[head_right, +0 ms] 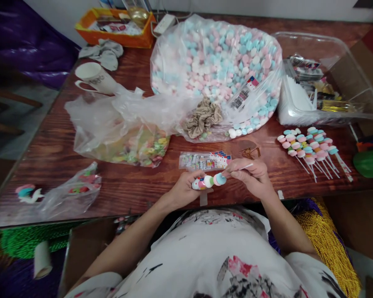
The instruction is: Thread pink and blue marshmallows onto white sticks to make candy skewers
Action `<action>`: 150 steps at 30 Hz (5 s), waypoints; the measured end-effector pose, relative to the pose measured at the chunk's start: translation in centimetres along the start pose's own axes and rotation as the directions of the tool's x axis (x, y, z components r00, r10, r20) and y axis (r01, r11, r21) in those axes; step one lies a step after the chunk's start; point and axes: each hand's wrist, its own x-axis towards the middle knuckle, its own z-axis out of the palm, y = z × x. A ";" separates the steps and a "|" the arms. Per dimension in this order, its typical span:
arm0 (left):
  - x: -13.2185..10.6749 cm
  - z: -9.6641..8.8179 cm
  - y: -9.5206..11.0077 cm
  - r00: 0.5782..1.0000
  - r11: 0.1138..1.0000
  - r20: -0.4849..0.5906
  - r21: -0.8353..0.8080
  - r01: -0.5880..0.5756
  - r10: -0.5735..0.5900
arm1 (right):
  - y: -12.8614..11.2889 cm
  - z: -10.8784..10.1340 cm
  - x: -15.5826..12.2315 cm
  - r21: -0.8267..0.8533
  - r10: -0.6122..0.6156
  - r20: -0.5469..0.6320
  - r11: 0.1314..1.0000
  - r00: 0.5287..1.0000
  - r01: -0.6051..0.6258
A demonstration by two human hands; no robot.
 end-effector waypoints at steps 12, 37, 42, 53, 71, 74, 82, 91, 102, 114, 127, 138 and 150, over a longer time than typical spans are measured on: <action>0.6 0.9 1.1 1.000 0.966 0.012 0.259 -0.022 0.019 | 1.2 2.4 0.0 0.007 0.062 -0.220 0.998 0.973 -0.062; 0.2 0.1 1.7 0.994 0.927 0.089 0.375 0.021 -0.058 | 3.0 2.2 -0.3 0.132 0.212 -0.400 0.976 0.891 -0.173; -0.2 -0.1 1.1 0.994 0.883 0.066 0.467 0.043 -0.083 | 3.6 2.2 -0.7 0.230 0.219 -0.438 0.965 0.872 -0.127; 0.4 0.8 1.1 0.905 0.874 0.370 -0.343 0.344 -0.211 | 3.3 1.5 -1.8 0.154 0.086 -0.202 0.987 0.976 -0.055; 0.3 0.8 2.3 0.973 1.000 0.230 -0.002 0.007 -0.007 | 3.9 4.3 -2.2 0.123 0.234 -0.327 0.971 0.915 -0.205; -0.1 0.4 2.3 0.982 0.987 0.190 0.159 -0.011 -0.020 | 4.1 3.9 -1.9 0.131 0.224 -0.399 0.974 0.889 -0.187; -1.3 -0.1 0.9 0.992 0.849 0.069 0.526 0.056 -0.108 | 4.7 3.6 -1.6 0.216 0.264 -0.473 0.960 0.840 -0.180; -0.9 0.5 1.7 0.903 0.895 0.336 -0.261 0.363 -0.268 | 3.3 3.3 -2.5 0.023 0.089 -0.285 0.996 0.954 -0.086; -1.2 -0.1 2.4 0.998 0.986 -0.054 0.168 -0.007 0.016 | 3.9 3.0 -2.1 0.056 0.153 -0.414 0.988 0.897 -0.143; -1.2 -1.7 4.7 0.997 0.863 -0.051 0.500 0.070 -0.051 | 2.5 3.7 -2.4 -0.195 -0.263 -0.147 0.953 0.954 0.232; -2.1 0.1 4.6 0.994 0.655 -0.096 0.748 0.109 -0.056 | 2.7 2.8 -4.6 -0.318 -0.235 -0.031 0.924 0.971 0.213; -2.5 1.7 5.8 0.996 0.665 -0.062 0.747 0.002 0.066 | 3.2 3.3 -5.3 -0.564 -0.392 0.101 0.734 0.914 0.378; -2.7 1.4 6.8 0.964 0.848 -0.073 0.496 -0.188 0.256 | 4.8 4.2 -5.0 -0.547 -0.442 0.131 0.715 0.887 0.437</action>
